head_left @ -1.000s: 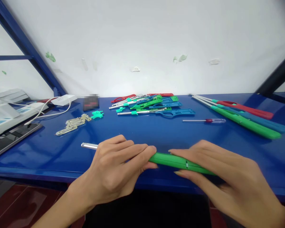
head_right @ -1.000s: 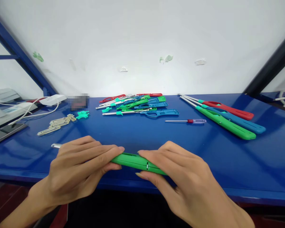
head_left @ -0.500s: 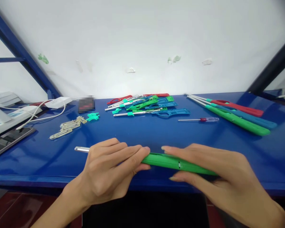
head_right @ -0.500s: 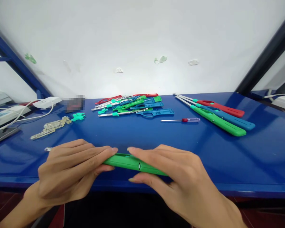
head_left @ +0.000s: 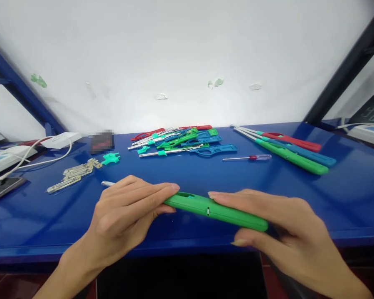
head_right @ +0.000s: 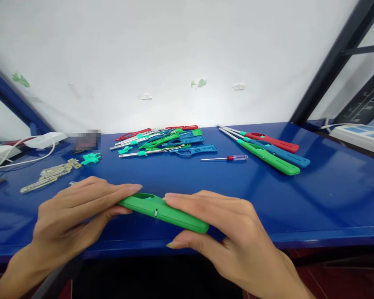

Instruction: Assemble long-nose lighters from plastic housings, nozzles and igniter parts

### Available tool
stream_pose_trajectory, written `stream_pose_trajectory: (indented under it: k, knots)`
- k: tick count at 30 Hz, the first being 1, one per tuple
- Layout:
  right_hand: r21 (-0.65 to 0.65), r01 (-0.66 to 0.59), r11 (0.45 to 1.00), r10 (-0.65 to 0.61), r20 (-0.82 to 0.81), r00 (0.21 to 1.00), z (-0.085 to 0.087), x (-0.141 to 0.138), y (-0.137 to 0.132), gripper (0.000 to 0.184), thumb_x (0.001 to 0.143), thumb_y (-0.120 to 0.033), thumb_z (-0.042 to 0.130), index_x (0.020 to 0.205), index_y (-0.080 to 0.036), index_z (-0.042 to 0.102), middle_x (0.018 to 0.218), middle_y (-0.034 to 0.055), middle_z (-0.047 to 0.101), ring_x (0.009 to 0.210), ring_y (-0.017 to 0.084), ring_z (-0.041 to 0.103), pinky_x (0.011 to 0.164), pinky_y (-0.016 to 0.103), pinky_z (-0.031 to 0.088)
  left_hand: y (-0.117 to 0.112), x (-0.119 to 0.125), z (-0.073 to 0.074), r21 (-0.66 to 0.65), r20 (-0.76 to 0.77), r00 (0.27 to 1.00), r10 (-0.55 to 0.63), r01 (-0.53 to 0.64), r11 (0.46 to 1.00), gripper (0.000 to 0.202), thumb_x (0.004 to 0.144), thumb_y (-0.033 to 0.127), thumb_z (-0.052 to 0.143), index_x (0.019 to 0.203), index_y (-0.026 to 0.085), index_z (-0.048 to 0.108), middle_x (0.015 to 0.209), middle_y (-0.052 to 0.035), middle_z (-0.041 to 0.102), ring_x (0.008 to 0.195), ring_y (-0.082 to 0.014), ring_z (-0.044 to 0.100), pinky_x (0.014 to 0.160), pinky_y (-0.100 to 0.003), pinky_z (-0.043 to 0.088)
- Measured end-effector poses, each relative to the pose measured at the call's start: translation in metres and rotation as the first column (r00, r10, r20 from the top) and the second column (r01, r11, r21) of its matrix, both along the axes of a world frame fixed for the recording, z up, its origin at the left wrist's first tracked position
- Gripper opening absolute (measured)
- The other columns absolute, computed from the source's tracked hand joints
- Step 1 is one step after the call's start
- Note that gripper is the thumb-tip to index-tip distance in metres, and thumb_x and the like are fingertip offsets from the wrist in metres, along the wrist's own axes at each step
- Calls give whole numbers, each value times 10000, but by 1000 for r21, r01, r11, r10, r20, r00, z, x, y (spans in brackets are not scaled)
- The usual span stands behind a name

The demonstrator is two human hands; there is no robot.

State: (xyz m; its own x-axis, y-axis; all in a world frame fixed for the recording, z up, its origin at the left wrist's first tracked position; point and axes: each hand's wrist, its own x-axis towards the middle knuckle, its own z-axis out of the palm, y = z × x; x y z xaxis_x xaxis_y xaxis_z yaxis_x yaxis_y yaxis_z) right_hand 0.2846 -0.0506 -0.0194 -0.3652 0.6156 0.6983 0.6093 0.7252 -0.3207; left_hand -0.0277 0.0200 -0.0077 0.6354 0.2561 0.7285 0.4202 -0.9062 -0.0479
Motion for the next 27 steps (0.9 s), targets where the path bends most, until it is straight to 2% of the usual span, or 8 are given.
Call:
stream_pose_trajectory:
  k: [4,8,13,15,17,21,24,27]
  knots:
    - [14,13,1000,-13,-3,1000,-2,-3,-3,276,1234,-467,605,1394,-289,744,1288,-33,916,1099,53,870,1075,34,536,2,-2,-3,-19,-22,1000,-16,15,1000,239,1183,139,711,1418,158,757,1114,-46,901,876,-146,815,813,-292,571]
    - [-11,50,999,-51,-57,997,-9,-4,-8,221,1232,-405,623,1397,-322,746,1201,-96,920,921,27,859,988,20,564,2,-1,-4,-31,-23,1000,-17,16,999,215,1187,126,701,1392,129,765,1098,-49,889,864,-131,791,814,-286,545]
    - [-81,157,984,-163,-74,984,-13,0,-8,230,1187,-490,694,1402,-479,776,1195,-187,911,919,50,878,963,60,601,0,3,-6,-28,-30,999,-13,12,1000,190,1208,178,688,1376,129,761,1127,-55,889,883,-135,789,814,-297,538]
    - [-87,196,977,-203,-74,976,-11,0,-5,202,1167,-528,714,1344,-516,811,1184,-207,907,962,63,888,928,60,605,-1,5,-7,-33,-40,999,-12,10,999,220,1216,199,677,1413,130,746,1166,-65,891,917,-146,798,832,-305,546]
    - [-126,206,970,-220,-111,969,-9,0,-4,179,1156,-563,712,1255,-525,856,1117,-211,910,871,68,884,842,67,620,-3,5,-6,-28,-45,999,-2,0,1000,264,1221,216,667,1464,128,723,1218,-80,886,951,-158,798,883,-319,556]
    - [-279,209,937,-286,-273,918,-16,5,-4,241,1106,-658,732,1146,-509,916,989,-129,918,720,147,850,555,160,600,-7,-4,2,-76,-81,990,113,-119,990,414,1204,270,692,1597,144,653,1400,-126,829,1202,-239,778,1094,-395,551]
    - [-428,237,872,-392,-323,861,-29,13,-6,363,1070,-700,744,1146,-406,941,1040,-24,924,850,240,881,661,229,672,-10,-20,11,-152,-157,958,238,-262,953,527,1173,350,733,1663,185,631,1522,-143,765,1388,-338,708,1201,-506,526]
    - [-509,251,823,-461,-342,819,-37,21,-6,432,1024,-731,771,1177,-362,936,1090,13,920,931,281,889,757,249,702,-10,-35,18,-192,-199,940,278,-315,929,432,1184,348,723,1592,206,706,1383,-100,817,1271,-322,746,1101,-477,569]
